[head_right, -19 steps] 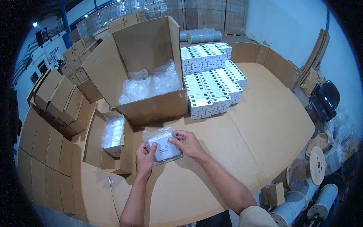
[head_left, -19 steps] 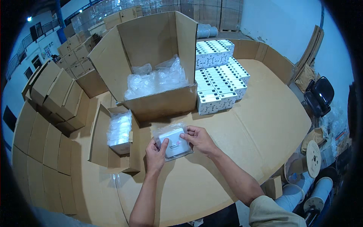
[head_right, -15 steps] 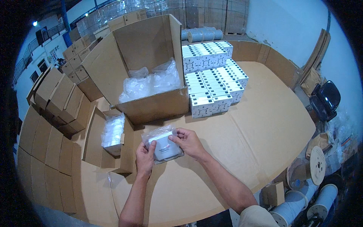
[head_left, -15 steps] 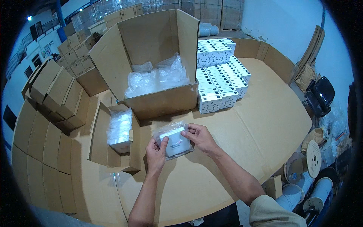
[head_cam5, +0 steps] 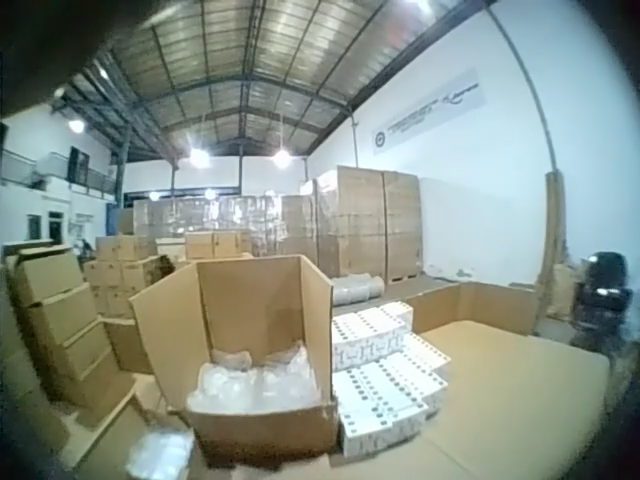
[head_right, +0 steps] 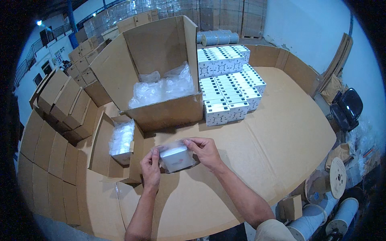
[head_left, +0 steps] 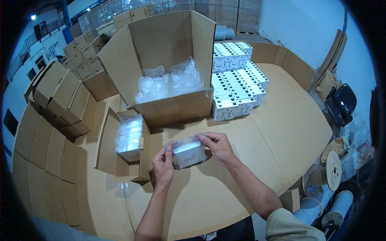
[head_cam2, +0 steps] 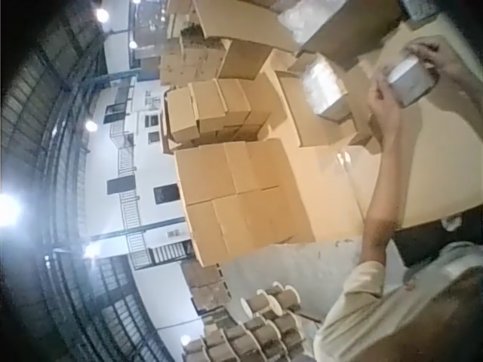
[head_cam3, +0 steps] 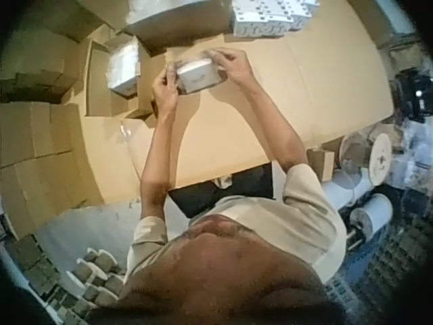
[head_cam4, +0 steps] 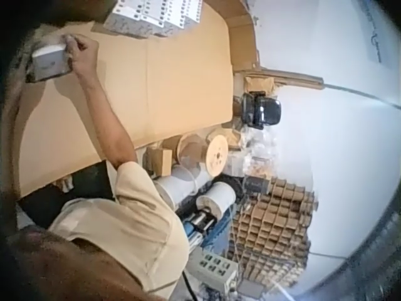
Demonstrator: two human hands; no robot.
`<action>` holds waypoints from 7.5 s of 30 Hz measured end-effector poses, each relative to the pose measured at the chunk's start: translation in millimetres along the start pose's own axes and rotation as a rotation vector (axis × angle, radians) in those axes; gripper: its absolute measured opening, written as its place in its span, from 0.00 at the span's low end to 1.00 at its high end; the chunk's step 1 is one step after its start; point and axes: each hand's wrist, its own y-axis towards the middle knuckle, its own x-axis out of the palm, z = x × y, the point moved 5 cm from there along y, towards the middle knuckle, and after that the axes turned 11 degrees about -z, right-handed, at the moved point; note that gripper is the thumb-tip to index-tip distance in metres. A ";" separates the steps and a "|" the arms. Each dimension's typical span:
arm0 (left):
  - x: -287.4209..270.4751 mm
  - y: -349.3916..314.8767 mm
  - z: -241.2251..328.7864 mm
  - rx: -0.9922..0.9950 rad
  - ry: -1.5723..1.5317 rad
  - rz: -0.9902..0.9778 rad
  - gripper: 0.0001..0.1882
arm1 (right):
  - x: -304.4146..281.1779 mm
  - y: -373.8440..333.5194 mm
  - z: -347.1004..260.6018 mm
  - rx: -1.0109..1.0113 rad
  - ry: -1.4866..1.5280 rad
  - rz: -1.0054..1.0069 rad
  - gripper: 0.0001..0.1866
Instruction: Packing small white boxes into plastic bags and placing them into a larger cardboard box.
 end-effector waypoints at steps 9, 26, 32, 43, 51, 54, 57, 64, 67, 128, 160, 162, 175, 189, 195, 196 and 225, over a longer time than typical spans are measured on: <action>-4.4 2.3 -1.6 0.069 -0.017 -0.013 0.20 | 3.1 -0.8 -10.6 -0.110 -0.055 -0.060 0.16; 2.1 6.1 -4.1 0.009 -0.054 -0.267 0.07 | 10.3 -3.3 -14.4 -0.091 -0.219 -0.239 0.12; -10.1 10.0 -3.3 -0.077 0.005 -0.209 0.09 | 6.0 -2.9 -23.9 -0.200 -0.367 -0.191 0.08; -13.7 8.1 -5.2 0.059 -0.058 -0.057 0.12 | 8.2 -0.1 -19.0 -0.227 -0.119 -0.158 0.09; -9.9 12.6 -11.6 0.051 -0.258 -0.048 0.14 | 8.0 -2.3 -19.9 -0.243 -0.056 -0.073 0.06; -8.4 13.9 -9.3 0.061 -0.246 -0.025 0.18 | 1.3 -4.6 -32.5 -0.330 0.013 -0.169 0.11; -6.5 14.1 -5.7 0.048 -0.252 -0.024 0.21 | 4.0 -8.5 -36.8 -0.416 -0.240 -0.303 0.12; -6.7 13.1 1.3 0.048 -0.228 -0.034 0.22 | 5.8 -5.8 -23.9 -0.093 -0.354 -0.234 0.10; -6.5 12.9 1.0 0.049 -0.228 -0.035 0.22 | 5.9 -5.0 -23.0 -0.102 -0.364 -0.194 0.10; 6.4 12.3 5.6 0.035 0.174 -0.224 0.18 | 13.7 -6.5 -29.1 -0.256 -0.491 -0.130 0.17; -26.0 -163.0 21.2 -0.005 1.097 -0.297 0.43 | 59.5 -6.6 -43.3 -0.265 -0.734 -0.122 0.13; -28.8 -181.3 27.1 -0.044 1.184 -0.301 0.42 | 63.8 0.0 -43.3 -0.276 -0.591 -0.080 0.12; -39.0 -208.7 39.6 -0.047 1.216 -0.200 0.34 | 159.7 53.0 -33.8 -0.293 -0.246 -0.352 0.12; -42.4 -208.7 42.7 -0.023 1.152 -0.182 0.33 | 182.6 49.1 -62.0 -0.445 -0.909 -0.406 0.13; -43.7 -207.9 42.3 -0.045 1.148 -0.187 0.32 | 186.4 50.3 -70.3 -0.400 -0.945 -0.468 0.13; -43.5 -207.6 41.0 -0.044 1.135 -0.186 0.33 | 186.2 51.7 -68.1 -0.400 -0.945 -0.467 0.13; -43.3 -208.5 38.3 -0.026 1.123 -0.164 0.31 | 223.0 67.8 -41.9 -0.354 -1.472 -0.455 0.09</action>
